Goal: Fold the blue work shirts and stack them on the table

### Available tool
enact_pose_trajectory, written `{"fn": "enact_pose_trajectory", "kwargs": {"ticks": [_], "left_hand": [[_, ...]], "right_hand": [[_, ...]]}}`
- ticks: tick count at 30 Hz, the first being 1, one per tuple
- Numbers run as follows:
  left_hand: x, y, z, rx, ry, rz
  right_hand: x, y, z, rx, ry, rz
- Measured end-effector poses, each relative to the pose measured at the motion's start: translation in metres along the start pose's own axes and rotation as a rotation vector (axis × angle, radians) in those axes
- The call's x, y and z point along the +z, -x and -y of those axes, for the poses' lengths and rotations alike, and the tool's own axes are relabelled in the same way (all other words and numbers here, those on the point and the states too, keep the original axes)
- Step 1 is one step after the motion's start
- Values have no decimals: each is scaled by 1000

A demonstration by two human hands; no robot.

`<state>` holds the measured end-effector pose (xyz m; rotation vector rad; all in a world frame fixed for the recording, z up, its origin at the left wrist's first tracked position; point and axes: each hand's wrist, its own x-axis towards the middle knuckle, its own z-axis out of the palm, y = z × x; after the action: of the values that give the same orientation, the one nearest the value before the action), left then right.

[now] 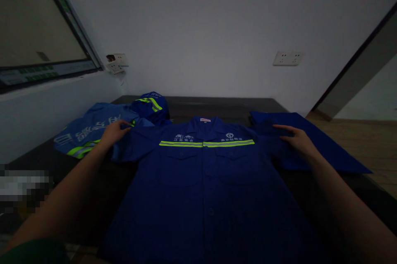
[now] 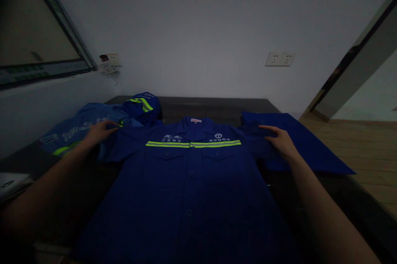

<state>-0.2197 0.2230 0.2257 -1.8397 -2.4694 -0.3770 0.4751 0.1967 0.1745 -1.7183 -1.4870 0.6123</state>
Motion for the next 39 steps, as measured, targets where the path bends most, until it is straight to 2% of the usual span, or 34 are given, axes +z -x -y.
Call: {"fn": "enact_pose_trajectory", "kwargs": {"ticks": [2, 4, 6, 7, 9, 11, 14, 16, 20, 28, 32, 36, 39], "left_hand": [[7, 14, -1, 19, -53, -8], [14, 30, -10, 84, -146, -80], [24, 43, -31, 214, -219, -139], [32, 49, -46, 302, -220, -129], [50, 58, -83, 478, -127, -12], [72, 67, -122, 564, -27, 99], [101, 79, -167, 530, 16, 173], [115, 85, -182, 490, 12, 226], [129, 85, -184, 499, -29, 262], [140, 46, -196, 504, -26, 252], [144, 39, -199, 513, 30, 217], [132, 48, -197, 518, 200, 74], [101, 68, -185, 588, 388, -45]], "right_hand": [[2, 2, -15, -44, 267, -68], [9, 4, -25, -54, 521, -170], [23, 5, -23, -120, 655, -259], [34, 5, -17, -188, 672, -267], [62, 7, 5, -340, 663, -179], [96, 12, 31, -433, 652, 4], [141, 23, 60, -381, 692, 253], [158, 30, 64, -276, 730, 352], [167, 31, 53, -193, 757, 411], [175, -4, 46, -170, 743, 360], [178, -8, 45, -187, 734, 323], [178, -5, 44, -202, 736, 310], [177, -3, 43, -225, 735, 278]]}}
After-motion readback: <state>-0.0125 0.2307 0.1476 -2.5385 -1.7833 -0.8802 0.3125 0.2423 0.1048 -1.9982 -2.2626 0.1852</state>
